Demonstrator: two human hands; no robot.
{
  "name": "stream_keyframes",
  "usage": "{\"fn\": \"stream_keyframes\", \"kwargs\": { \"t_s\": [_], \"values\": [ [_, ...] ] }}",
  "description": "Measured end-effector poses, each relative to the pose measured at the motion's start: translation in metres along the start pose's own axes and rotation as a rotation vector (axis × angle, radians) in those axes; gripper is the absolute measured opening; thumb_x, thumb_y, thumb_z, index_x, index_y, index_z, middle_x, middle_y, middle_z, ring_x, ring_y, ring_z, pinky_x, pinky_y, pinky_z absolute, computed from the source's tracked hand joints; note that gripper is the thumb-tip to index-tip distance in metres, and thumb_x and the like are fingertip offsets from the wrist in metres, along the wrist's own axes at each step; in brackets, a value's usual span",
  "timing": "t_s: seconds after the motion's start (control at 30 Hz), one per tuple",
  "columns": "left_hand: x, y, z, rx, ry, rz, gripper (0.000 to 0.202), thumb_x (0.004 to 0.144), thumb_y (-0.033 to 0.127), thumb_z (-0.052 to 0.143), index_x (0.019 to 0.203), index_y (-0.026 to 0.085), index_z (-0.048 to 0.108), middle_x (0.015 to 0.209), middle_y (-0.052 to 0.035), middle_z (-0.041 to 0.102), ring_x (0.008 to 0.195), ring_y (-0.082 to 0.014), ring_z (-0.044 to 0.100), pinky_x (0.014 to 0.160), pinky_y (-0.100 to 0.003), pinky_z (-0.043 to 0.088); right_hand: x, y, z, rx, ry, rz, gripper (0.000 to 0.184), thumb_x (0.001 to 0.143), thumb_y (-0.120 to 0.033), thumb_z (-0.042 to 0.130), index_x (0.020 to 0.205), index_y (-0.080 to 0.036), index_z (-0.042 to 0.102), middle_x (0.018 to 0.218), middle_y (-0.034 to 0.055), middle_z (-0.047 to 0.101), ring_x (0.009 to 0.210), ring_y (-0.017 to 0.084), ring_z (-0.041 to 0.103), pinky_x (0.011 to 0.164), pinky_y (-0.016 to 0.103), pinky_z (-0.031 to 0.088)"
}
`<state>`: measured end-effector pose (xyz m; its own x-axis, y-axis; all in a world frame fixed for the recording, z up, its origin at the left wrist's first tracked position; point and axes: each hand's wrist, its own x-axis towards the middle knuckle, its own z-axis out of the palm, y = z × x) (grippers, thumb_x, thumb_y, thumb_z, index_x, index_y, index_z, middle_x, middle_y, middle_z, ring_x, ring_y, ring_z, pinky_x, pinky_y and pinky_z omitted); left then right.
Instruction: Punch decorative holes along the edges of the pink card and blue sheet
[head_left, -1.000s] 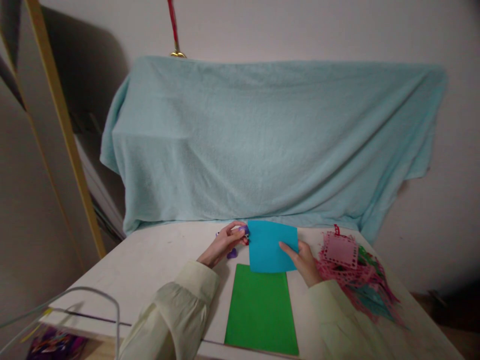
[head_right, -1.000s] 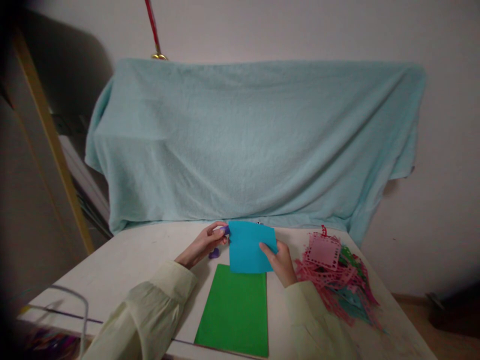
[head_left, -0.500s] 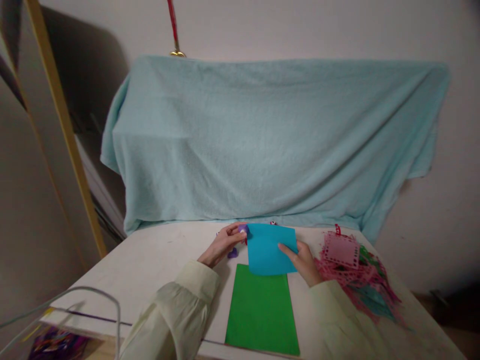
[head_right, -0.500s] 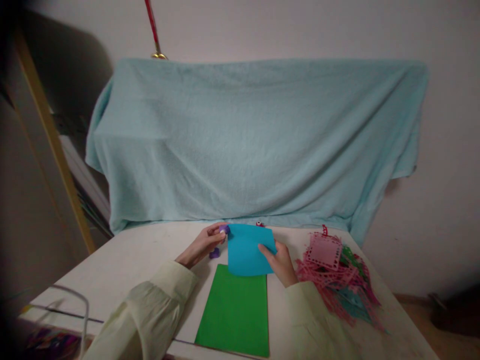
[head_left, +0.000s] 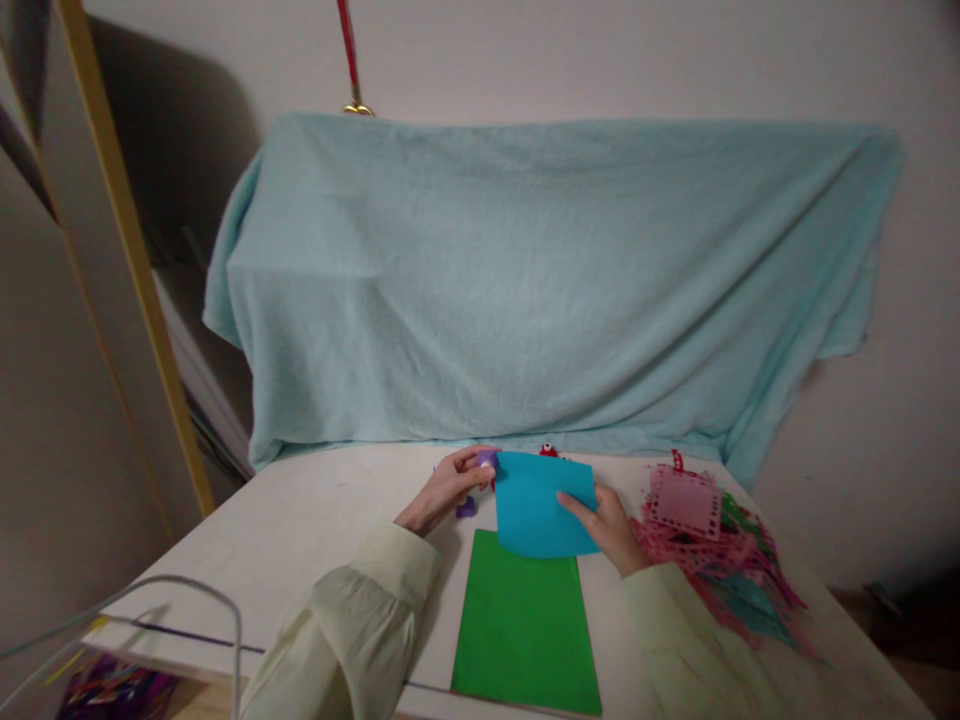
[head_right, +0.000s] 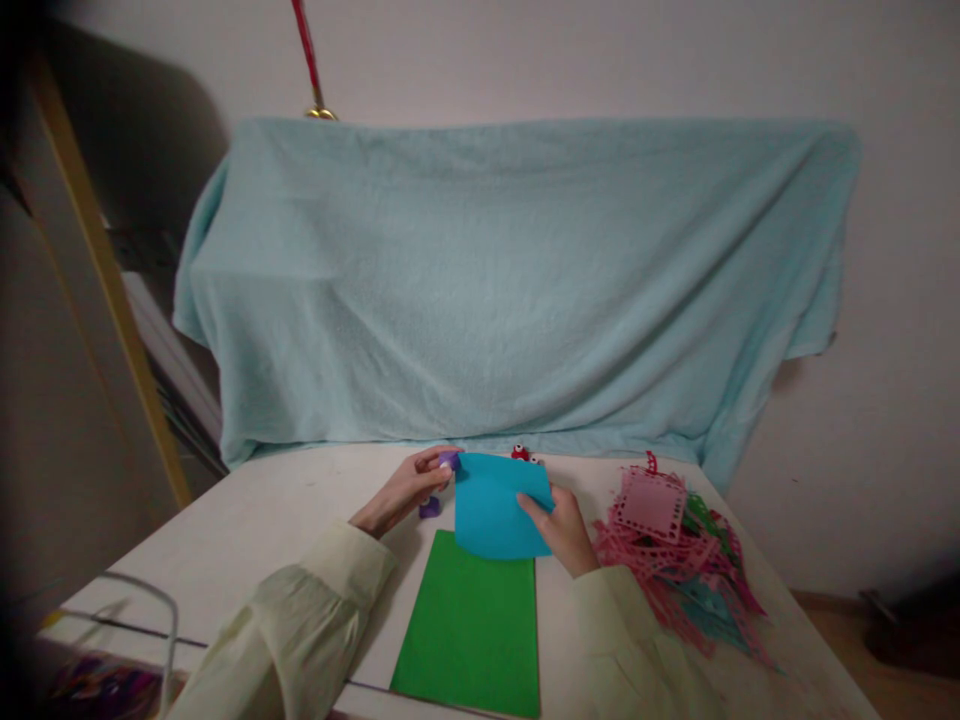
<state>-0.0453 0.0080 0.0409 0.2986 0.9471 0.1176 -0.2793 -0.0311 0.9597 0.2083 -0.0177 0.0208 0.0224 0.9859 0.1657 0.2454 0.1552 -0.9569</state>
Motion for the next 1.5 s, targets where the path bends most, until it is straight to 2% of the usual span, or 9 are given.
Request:
{"fn": "stream_keyframes", "kwargs": {
  "t_s": [0.13,0.37,0.63,0.87,1.23,1.5],
  "values": [
    [0.0003,-0.0006,-0.0005,0.017,0.004,0.005,0.046,0.065,0.029,0.074,0.106,0.013,0.061,0.071,-0.0019,0.056,0.058,-0.0080,0.045,0.051,-0.020,0.031,0.0000,-0.0013,-0.0014,-0.006,0.015,0.009,0.035,0.062,-0.046,0.071,0.080,-0.016,0.072,0.079,0.0084,0.072,0.074,0.028,0.064,0.068,0.035,0.050],
    [0.0006,-0.0004,-0.0001,0.059,0.004,0.016,0.048,0.061,0.030,0.077,0.103,0.012,0.061,0.068,-0.0004,0.055,0.056,-0.0083,0.045,0.053,-0.021,0.032,0.0013,0.0023,-0.0043,-0.045,-0.032,0.001,0.040,0.068,-0.048,0.066,0.086,-0.013,0.070,0.084,0.0096,0.072,0.077,0.027,0.065,0.071,0.036,0.050],
    [0.0014,-0.0032,0.0005,0.057,-0.036,0.002,0.052,0.054,0.027,0.081,0.101,0.014,0.061,0.083,-0.0036,0.060,0.070,-0.0118,0.052,0.064,-0.023,0.039,-0.0013,-0.0004,-0.0046,-0.043,-0.037,-0.018,0.041,0.072,-0.046,0.064,0.095,-0.012,0.068,0.090,0.0102,0.071,0.079,0.027,0.065,0.073,0.036,0.050],
    [0.0006,-0.0013,0.0015,0.073,-0.067,0.019,0.049,0.058,0.028,0.079,0.101,0.014,0.060,0.078,-0.0019,0.057,0.065,-0.0098,0.048,0.056,-0.020,0.034,-0.0001,0.0043,-0.0031,-0.064,-0.048,-0.024,0.039,0.072,-0.047,0.063,0.087,-0.012,0.069,0.086,0.0108,0.072,0.078,0.027,0.065,0.072,0.037,0.050],
    [-0.0020,0.0011,0.0052,0.056,0.002,0.000,0.049,0.062,0.034,0.076,0.104,0.014,0.060,0.074,-0.0015,0.056,0.057,-0.0080,0.045,0.051,-0.020,0.029,-0.0009,0.0070,-0.0008,-0.105,-0.094,-0.066,0.036,0.074,-0.047,0.062,0.083,-0.012,0.069,0.082,0.0094,0.072,0.073,0.025,0.065,0.068,0.033,0.049],
    [-0.0026,0.0037,0.0075,0.078,-0.007,0.017,0.043,0.064,0.036,0.074,0.100,0.015,0.062,0.072,-0.0006,0.056,0.056,-0.0076,0.043,0.052,-0.021,0.029,-0.0002,0.0067,-0.0008,-0.163,-0.107,-0.114,0.034,0.077,-0.046,0.059,0.079,-0.014,0.069,0.081,0.0082,0.072,0.074,0.025,0.064,0.068,0.032,0.049]
  ]
}}
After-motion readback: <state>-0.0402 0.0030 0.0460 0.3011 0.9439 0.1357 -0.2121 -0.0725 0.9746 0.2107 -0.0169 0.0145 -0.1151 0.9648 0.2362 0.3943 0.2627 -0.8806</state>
